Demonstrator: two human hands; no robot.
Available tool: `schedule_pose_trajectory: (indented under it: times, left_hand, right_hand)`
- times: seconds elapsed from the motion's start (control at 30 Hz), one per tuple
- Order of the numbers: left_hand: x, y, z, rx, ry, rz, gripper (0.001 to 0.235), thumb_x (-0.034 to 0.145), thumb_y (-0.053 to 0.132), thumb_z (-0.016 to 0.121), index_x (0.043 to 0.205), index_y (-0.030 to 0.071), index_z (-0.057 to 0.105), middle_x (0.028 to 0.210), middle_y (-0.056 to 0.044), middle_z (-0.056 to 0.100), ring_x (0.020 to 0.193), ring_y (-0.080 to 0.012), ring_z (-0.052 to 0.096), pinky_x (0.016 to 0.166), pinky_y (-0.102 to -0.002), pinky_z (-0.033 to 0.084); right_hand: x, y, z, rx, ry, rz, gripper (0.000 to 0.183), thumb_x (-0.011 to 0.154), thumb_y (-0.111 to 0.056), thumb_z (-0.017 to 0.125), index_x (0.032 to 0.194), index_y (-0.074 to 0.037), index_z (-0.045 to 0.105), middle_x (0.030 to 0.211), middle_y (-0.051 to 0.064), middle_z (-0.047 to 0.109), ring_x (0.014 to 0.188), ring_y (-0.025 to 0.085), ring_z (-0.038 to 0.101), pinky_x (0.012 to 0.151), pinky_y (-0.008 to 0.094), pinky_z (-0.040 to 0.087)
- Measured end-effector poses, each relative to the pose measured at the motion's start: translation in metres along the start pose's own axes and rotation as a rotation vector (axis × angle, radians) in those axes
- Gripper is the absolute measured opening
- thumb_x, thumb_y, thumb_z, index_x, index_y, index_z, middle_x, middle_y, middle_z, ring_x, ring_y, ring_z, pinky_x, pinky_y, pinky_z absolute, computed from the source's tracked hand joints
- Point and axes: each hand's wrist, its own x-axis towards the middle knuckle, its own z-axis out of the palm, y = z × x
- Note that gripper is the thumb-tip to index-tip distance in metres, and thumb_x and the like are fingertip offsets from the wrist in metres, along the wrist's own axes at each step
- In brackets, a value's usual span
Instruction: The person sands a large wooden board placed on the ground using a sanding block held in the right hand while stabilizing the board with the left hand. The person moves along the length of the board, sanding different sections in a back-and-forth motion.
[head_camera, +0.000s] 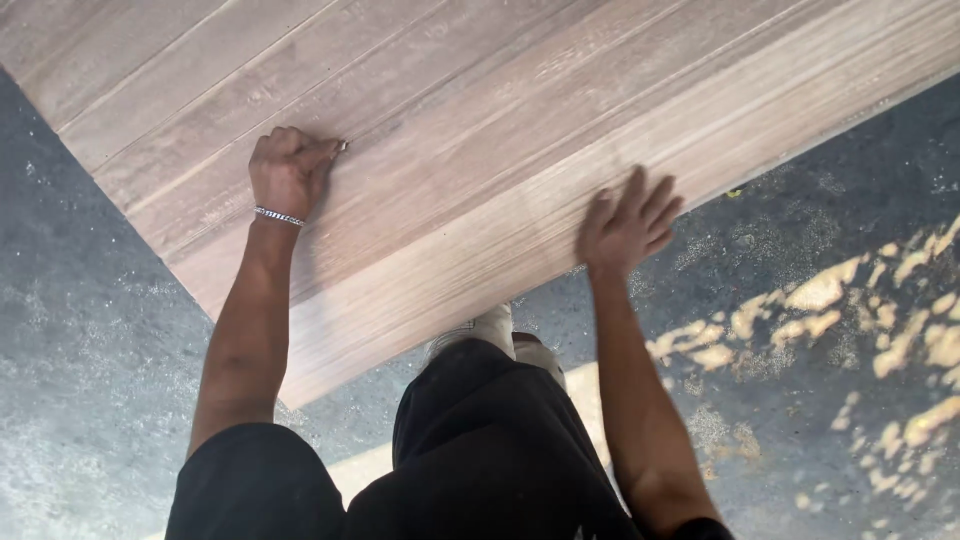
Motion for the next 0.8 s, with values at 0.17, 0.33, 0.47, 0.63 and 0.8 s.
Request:
schedule_pose_trajectory:
  times: [0.17, 0.33, 0.47, 0.63, 0.8]
  left_hand:
    - [-0.014, -0.004, -0.014, 0.079, 0.006, -0.057, 0.001, 0.099, 0.022, 0.086, 0.099, 0.023, 0.086, 0.082, -0.001, 0.061, 0.08, -0.0235, 0.062, 0.075, -0.038, 0.048]
    - [0.024, 0.028, 0.019, 0.028, 0.086, -0.097, 0.009, 0.104, 0.025, 0.081, 0.099, 0.022, 0.087, 0.083, -0.001, 0.059, 0.08, -0.0223, 0.06, 0.075, -0.037, 0.047]
    - [0.056, 0.053, 0.041, -0.067, 0.19, -0.052, 0.01, 0.101, 0.02, 0.081, 0.094, 0.018, 0.087, 0.078, -0.003, 0.058, 0.074, -0.0238, 0.059, 0.07, -0.036, 0.047]
    - [0.039, 0.042, 0.025, -0.039, 0.15, -0.087, 0.005, 0.098, 0.018, 0.084, 0.095, 0.017, 0.088, 0.078, -0.002, 0.06, 0.073, -0.0231, 0.06, 0.071, -0.037, 0.047]
    - [0.058, 0.056, 0.029, -0.046, 0.165, -0.056, 0.011, 0.102, 0.019, 0.08, 0.096, 0.014, 0.086, 0.079, -0.004, 0.06, 0.073, -0.0251, 0.058, 0.071, -0.037, 0.049]
  right_hand:
    - [0.112, 0.036, -0.029, -0.039, 0.041, 0.063, 0.074, 0.106, -0.071, 0.024, 0.166, -0.026, 0.027, 0.17, 0.017, 0.011, 0.155, 0.045, 0.006, 0.119, 0.077, 0.014]
    - [0.135, 0.009, -0.04, -0.258, -0.05, 0.116, 0.074, 0.111, -0.07, 0.023, 0.17, -0.025, 0.017, 0.172, 0.016, 0.002, 0.156, 0.041, -0.003, 0.118, 0.081, 0.017]
    - [0.13, 0.021, -0.035, -0.205, 0.035, 0.086, 0.072, 0.108, -0.063, 0.022, 0.167, -0.024, 0.02, 0.17, 0.016, 0.01, 0.156, 0.037, 0.004, 0.114, 0.079, 0.026]
    - [0.136, 0.023, -0.029, -0.204, 0.057, 0.086, 0.072, 0.107, -0.063, 0.028, 0.168, -0.025, 0.021, 0.171, 0.013, 0.006, 0.157, 0.035, 0.006, 0.115, 0.077, 0.025]
    - [0.136, 0.02, -0.029, -0.189, 0.05, 0.1, 0.071, 0.106, -0.06, 0.029, 0.167, -0.023, 0.023, 0.171, 0.013, 0.008, 0.157, 0.035, 0.005, 0.114, 0.079, 0.023]
